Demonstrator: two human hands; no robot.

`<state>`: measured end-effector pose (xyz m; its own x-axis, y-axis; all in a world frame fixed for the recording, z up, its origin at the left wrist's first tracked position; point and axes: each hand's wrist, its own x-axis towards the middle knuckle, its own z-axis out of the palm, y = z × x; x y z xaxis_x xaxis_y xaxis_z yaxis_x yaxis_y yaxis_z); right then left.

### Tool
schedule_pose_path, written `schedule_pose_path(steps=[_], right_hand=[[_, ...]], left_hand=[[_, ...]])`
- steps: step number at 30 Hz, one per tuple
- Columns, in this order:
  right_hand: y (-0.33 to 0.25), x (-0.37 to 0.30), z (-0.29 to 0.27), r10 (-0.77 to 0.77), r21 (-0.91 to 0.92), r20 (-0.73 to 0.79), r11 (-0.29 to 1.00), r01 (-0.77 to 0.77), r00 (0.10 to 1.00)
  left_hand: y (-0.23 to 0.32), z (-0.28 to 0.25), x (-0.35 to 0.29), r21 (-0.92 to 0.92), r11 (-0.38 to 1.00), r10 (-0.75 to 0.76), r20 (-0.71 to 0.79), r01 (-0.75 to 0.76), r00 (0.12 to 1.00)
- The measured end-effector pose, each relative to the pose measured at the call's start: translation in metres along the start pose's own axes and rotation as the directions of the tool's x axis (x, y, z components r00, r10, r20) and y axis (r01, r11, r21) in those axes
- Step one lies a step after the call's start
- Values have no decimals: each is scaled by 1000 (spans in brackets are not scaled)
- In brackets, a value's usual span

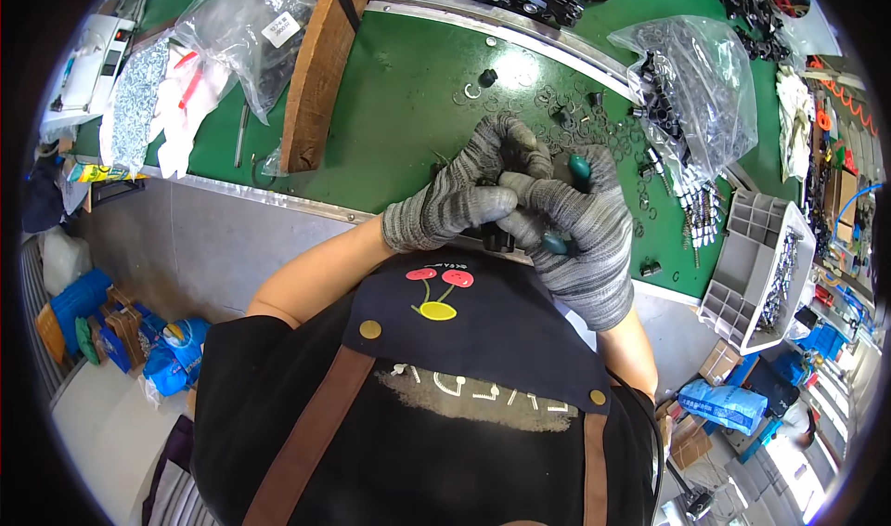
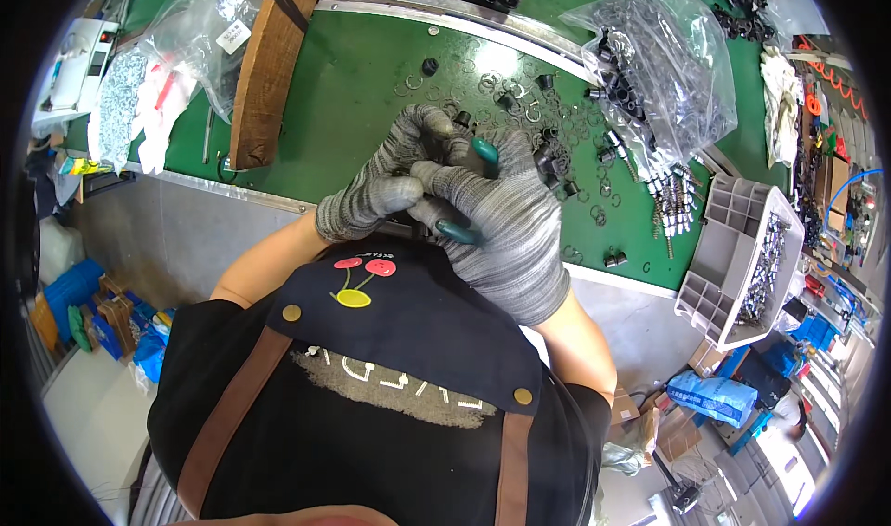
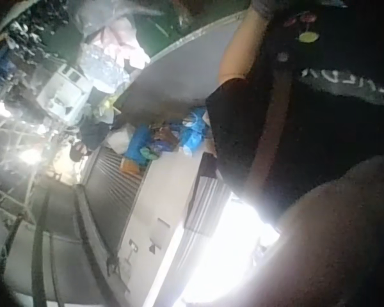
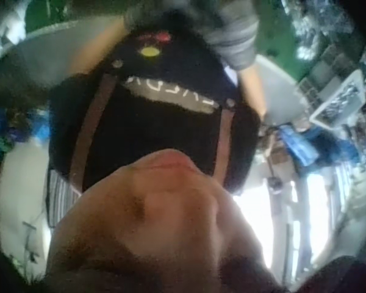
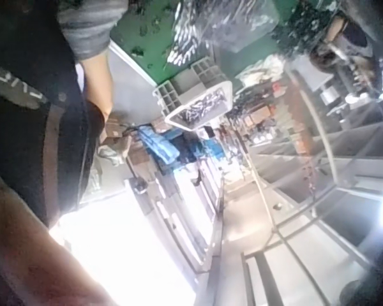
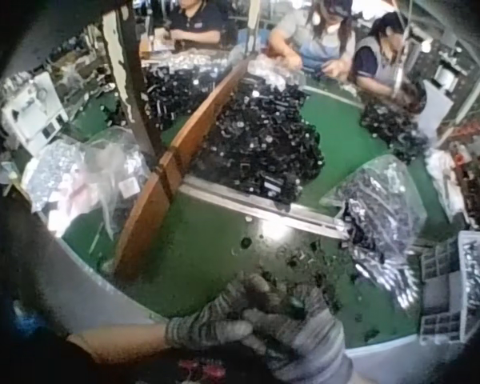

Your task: Assembling and trimming small black plastic components at a manual workstation.

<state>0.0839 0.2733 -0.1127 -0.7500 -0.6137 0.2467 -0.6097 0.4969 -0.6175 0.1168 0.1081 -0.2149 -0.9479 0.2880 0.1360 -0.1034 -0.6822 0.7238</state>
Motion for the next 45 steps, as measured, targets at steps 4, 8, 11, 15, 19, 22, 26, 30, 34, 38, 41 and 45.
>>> schedule_pose_path(steps=[4, 8, 11, 15, 19, 22, 26, 30, 34, 38, 41, 45], right_hand=[[-5, 0, 3, -56, 192, -167, 977, 88, 984], [-17, 1, 6, -6, 532, -430, 806, 259, 903], [-20, 3, 12, 113, 695, -579, 587, 416, 808], [-12, 1, 26, 67, 619, -608, 663, 420, 791], [-6, -10, 30, -23, 563, -490, 755, 337, 871], [-6, -16, 26, -93, 494, -399, 816, 299, 912], [-2, -18, 0, 193, 700, -501, 663, 264, 844], [34, -27, 12, 443, 324, 67, 838, -439, 894], [36, -26, 36, 473, 620, 207, 613, -489, 856], [25, -18, 7, 533, 728, 262, 438, -527, 805], [51, -13, -2, 580, 780, 118, 448, -437, 806], [75, -22, -13, 567, 836, -80, 486, -254, 820]], left_hand=[[4, 7, 0, -29, 997, -71, -44, 69, 997], [-10, -2, 2, -67, 997, 51, 88, -45, 995], [-8, -3, 0, 16, 1000, 21, 78, -22, 997], [-5, -2, -1, -27, 1000, -12, 67, 14, 998], [-5, 1, -1, 101, 993, -59, 64, 53, 996], [-10, -5, 0, 180, 984, -15, 115, -6, 993], [-17, -9, -3, 214, 975, 21, 165, -56, 986], [-1, 6, -8, 410, 911, -14, 111, -33, 994], [-1, 13, -4, 380, 923, 37, 65, -59, 997], [6, 16, 10, 249, 967, -19, -129, 51, 991], [44, 25, 61, 216, 969, -20, -409, 118, 912], [155, -35, 166, -451, 829, 207, -303, -331, 930]])
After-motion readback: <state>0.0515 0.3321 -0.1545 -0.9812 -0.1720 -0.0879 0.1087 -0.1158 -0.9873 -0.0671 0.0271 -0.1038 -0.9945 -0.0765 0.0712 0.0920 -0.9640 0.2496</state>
